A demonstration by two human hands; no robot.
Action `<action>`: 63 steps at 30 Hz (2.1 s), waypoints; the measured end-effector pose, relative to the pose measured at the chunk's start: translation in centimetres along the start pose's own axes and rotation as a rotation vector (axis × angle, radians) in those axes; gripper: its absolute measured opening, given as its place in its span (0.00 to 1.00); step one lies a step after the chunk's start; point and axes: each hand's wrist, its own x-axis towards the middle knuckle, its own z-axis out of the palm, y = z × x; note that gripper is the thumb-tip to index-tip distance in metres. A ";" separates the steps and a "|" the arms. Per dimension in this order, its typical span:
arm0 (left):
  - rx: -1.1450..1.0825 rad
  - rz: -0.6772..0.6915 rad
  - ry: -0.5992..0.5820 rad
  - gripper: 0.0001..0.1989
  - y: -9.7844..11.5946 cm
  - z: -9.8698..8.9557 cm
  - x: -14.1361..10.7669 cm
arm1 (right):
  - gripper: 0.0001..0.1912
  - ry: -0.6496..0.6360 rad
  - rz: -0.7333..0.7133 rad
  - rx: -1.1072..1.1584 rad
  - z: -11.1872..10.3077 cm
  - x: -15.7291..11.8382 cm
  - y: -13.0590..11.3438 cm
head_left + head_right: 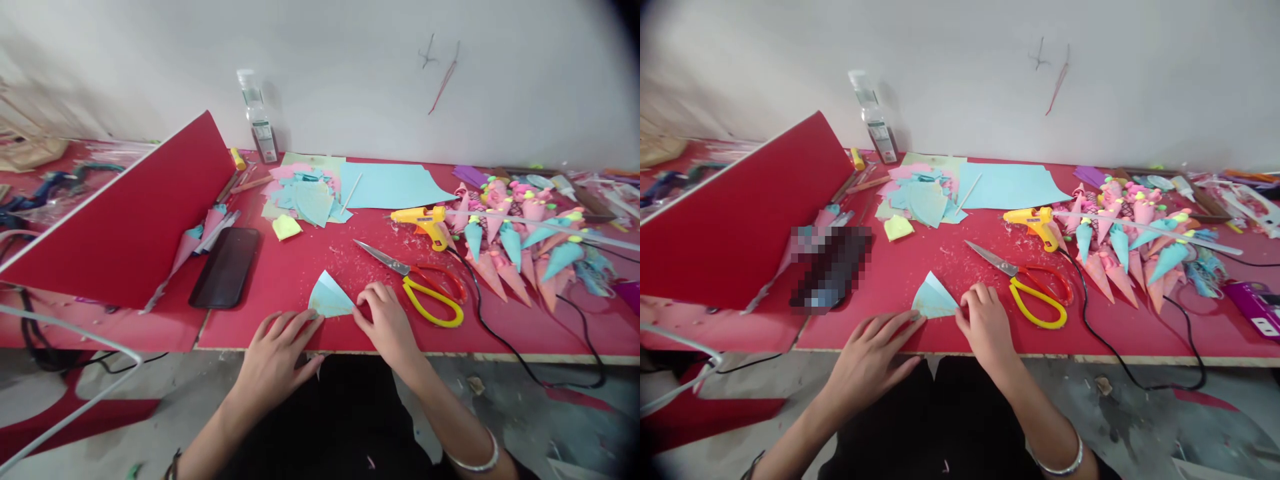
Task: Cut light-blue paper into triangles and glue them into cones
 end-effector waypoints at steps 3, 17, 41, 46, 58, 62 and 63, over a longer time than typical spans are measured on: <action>-0.039 0.008 0.000 0.23 -0.5 0.0 0.1 | 0.06 0.009 -0.004 -0.041 -0.6 -0.3 1.0; -0.175 0.083 -0.038 0.26 -0.8 -1.1 3.0 | 0.09 -0.260 -0.547 -0.031 -1.4 2.0 0.0; -0.176 -0.163 0.176 0.12 0.1 1.5 2.5 | 0.11 -0.265 -0.248 0.260 0.1 2.9 0.0; -0.105 -0.267 0.197 0.13 0.4 1.1 2.0 | 0.13 -0.243 -0.210 0.206 0.3 3.2 -0.4; -0.193 -0.287 0.173 0.13 -0.3 1.4 1.6 | 0.09 -0.127 -0.176 0.036 1.5 2.4 -1.3; -0.193 -0.322 0.177 0.11 -0.2 1.3 1.4 | 0.09 -0.121 -0.180 0.029 1.5 2.4 -1.3; -0.184 -0.333 0.175 0.11 -0.1 1.3 1.4 | 0.09 -0.117 -0.177 0.027 1.5 2.4 -1.3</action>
